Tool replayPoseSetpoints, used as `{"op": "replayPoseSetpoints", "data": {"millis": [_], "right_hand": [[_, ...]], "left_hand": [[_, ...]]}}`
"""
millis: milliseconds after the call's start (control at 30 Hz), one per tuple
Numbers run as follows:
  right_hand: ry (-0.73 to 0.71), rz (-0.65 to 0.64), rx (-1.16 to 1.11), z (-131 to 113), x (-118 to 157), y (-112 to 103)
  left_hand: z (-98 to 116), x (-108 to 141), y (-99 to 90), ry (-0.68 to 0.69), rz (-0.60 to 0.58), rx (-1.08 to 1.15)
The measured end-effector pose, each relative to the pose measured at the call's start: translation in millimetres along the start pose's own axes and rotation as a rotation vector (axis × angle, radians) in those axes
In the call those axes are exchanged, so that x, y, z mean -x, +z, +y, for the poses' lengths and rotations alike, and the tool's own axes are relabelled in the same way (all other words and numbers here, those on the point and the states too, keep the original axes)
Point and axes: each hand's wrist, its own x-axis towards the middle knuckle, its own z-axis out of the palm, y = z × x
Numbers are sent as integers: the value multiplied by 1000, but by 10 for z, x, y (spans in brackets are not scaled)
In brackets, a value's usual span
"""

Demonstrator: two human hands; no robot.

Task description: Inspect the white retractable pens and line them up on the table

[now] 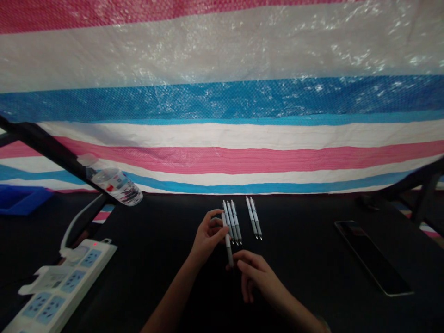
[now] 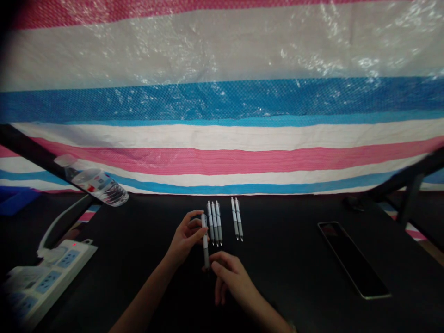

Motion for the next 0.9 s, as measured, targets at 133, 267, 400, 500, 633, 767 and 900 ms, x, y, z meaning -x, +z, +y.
{"op": "replayPoseSetpoints", "data": {"millis": [133,267,400,500,633,767,900], "right_hand": [[-5,2,1,24,-4,-4],[-5,19,-10,56,-11,-16],[-12,12,-2,69,-19,-18],[-9,7,5,73,-23,-15],[-5,24,-14,102,-34,-19],[-5,25,9,112,-38,-23],[35,65,162,79,-6,1]], "left_hand": [[5,-8,3,15,48,16],[-6,-22,-16,19,89,34],[-35,-35,-46,20,97,44],[-48,-42,-61,27,104,31],[-41,-49,-64,27,148,37],[-47,-48,-78,36,129,12],[-105,-81,-116,68,180,-23]]}}
